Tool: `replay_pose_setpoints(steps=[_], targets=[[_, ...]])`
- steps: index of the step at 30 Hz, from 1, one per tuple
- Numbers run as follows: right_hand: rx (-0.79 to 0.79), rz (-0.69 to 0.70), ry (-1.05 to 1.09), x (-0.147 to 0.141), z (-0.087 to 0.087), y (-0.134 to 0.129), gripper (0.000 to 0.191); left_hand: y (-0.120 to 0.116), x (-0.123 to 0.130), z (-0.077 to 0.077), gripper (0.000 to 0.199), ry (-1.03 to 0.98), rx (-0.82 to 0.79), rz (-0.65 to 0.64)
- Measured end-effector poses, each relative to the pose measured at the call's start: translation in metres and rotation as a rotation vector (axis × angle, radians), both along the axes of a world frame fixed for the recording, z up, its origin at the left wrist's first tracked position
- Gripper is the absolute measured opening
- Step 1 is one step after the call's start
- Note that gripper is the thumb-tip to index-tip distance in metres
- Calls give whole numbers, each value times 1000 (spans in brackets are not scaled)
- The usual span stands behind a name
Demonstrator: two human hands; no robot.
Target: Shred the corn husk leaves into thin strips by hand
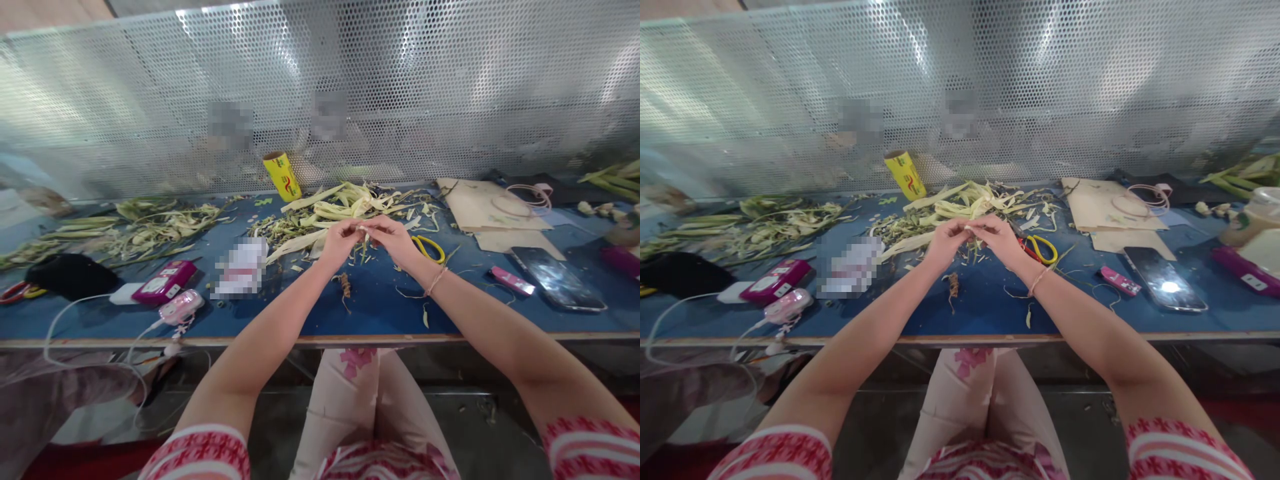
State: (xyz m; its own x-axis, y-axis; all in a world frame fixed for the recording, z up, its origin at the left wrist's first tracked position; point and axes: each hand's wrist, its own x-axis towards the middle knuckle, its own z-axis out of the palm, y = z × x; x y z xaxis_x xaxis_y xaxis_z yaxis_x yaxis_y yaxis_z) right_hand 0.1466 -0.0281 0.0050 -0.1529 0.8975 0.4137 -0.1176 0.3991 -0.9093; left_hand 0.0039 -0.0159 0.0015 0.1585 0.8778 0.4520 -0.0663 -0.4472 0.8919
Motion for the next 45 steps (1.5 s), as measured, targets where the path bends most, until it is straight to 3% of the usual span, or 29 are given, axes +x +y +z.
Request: replay_pose_setpoints(steps=[6,10,14,26,40,45], targets=[[-59,-45,-5,-1,5,-5,23,-5,1,4,7,96,31,30],[-89,-62,32,0,4,-2,36,-7,2,5,18,89,29,-12],[-82,-78,22,0,-1,5,32,-7,4,5,26,81,13,38],[-108,6,104,-5,-3,0,30,-9,5,0,20,148,147,171],[-157,-38,209,-9,-3,1,34,-11,9,1,21,99,133,144],[-104,-70,177,-6,-5,6,26,-10,9,-1,20,74,101,115]])
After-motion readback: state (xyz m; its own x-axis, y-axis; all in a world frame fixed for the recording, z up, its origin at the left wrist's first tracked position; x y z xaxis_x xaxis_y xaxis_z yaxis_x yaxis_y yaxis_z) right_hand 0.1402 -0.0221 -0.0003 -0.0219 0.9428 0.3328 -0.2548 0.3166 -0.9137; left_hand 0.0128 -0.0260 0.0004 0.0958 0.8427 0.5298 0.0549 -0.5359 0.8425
